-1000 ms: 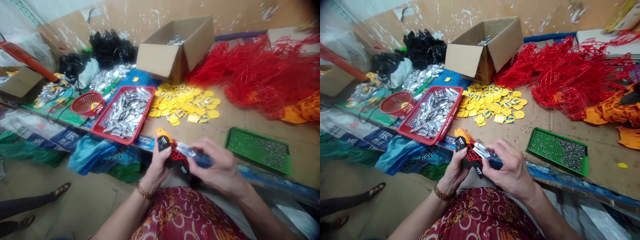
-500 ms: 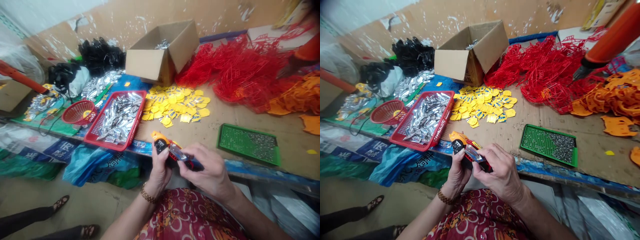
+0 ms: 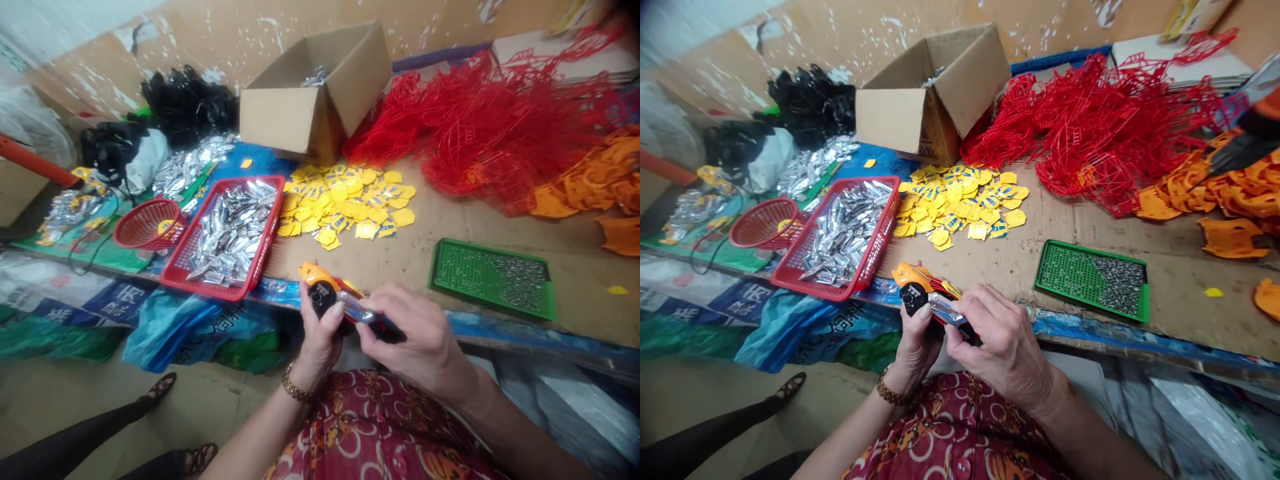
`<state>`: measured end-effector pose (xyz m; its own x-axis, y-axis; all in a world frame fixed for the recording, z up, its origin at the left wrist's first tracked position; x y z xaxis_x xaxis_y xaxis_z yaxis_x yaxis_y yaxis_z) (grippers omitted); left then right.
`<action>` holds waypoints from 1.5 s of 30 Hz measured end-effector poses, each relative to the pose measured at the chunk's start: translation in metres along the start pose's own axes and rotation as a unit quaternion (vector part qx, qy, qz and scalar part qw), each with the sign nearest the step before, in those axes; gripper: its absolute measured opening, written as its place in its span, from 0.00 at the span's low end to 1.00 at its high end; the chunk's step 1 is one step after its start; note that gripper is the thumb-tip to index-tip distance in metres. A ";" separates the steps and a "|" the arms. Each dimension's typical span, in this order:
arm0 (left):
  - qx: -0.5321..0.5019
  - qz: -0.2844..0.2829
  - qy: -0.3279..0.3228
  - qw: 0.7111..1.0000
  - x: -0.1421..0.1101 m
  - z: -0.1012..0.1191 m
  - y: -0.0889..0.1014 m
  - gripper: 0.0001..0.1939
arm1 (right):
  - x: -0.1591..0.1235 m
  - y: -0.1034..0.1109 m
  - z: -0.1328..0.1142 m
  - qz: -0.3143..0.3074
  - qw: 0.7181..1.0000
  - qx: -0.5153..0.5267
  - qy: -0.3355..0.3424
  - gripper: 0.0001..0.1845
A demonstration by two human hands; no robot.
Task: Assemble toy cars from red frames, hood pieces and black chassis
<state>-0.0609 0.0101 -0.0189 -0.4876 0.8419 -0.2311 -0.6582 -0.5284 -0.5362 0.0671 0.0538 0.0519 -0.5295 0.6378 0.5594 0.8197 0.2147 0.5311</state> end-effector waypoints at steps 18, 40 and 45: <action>0.012 -0.002 -0.003 1.000 -0.003 -0.003 -0.004 0.26 | -0.005 -0.003 -0.003 0.047 0.998 -0.051 0.000 0.04; -0.075 0.052 0.100 0.991 0.009 -0.009 -0.001 0.18 | -0.009 -0.006 0.003 0.023 1.000 -0.003 0.002 0.06; -0.058 0.064 0.102 0.991 0.010 -0.009 -0.001 0.18 | -0.008 -0.010 -0.002 0.015 0.996 -0.079 0.037 0.03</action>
<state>-0.0600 0.0198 -0.0276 -0.4296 0.7791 -0.4565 -0.5225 -0.6268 -0.5780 0.0623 0.0453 0.0430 -0.5238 0.5855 0.6187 0.7943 0.0734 0.6030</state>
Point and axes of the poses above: each hand's wrist, its own x-axis towards the middle knuckle, its own y-axis out of the back of the hand, z = x × y, the point moved 5 cm from there along x, towards the middle knuckle, and after that the axes turned 2 degrees about x, right-handed, at the moved point
